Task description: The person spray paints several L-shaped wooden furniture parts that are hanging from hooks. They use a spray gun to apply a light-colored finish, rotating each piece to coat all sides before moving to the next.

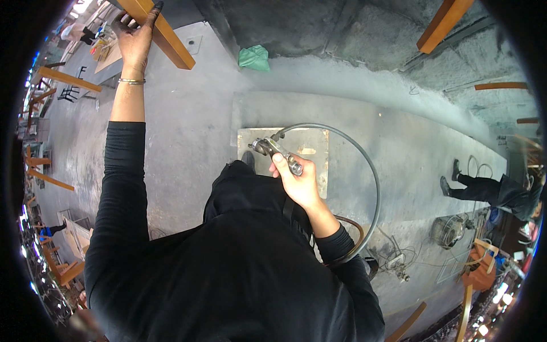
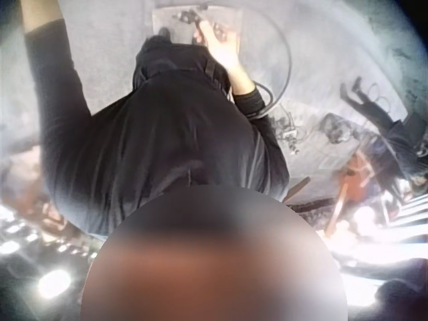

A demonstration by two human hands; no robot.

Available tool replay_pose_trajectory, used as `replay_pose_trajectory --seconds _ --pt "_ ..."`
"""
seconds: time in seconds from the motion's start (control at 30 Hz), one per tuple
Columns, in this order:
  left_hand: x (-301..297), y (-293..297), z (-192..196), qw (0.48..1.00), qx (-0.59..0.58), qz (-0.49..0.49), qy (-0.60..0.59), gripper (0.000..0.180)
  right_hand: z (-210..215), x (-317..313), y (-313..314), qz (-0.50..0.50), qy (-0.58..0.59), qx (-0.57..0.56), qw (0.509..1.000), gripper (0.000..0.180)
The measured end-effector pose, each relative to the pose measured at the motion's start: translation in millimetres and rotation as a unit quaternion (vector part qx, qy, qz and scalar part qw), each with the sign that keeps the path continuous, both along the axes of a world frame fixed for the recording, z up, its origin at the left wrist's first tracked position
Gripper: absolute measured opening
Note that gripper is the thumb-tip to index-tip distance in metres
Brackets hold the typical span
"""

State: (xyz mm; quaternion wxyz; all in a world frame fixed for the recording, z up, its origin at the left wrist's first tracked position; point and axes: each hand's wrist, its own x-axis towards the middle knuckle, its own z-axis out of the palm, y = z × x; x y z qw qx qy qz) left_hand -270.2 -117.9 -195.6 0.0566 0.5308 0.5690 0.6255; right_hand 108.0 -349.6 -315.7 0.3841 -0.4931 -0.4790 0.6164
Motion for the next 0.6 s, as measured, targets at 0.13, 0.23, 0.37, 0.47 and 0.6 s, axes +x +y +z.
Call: replay_pose_trajectory --seconds 0.13,0.23,0.37,0.47,0.6 --pt "13.1 -2.0 8.4 0.998 0.029 0.046 0.027 0.084 5.9 -4.0 -1.8 -0.010 -0.012 -0.031 0.999 0.038" --pt "15.2 -6.5 23.3 0.982 0.039 0.124 0.137 0.069 19.8 -7.9 -2.6 -0.021 -0.043 -0.059 0.997 0.037" --pt "4.3 -9.7 26.5 0.999 0.045 -0.012 -0.007 0.074 39.9 -26.6 2.5 -0.051 -0.066 -0.052 0.995 0.036" --pt "-40.8 -6.7 26.5 0.991 0.017 -0.126 -0.043 0.075 44.8 -56.3 16.3 -0.068 -0.049 -0.038 0.996 0.041" --pt "-95.9 -7.8 32.2 0.974 0.028 -0.217 -0.049 0.078 46.1 -85.9 26.0 -0.088 -0.084 0.001 0.993 0.046"
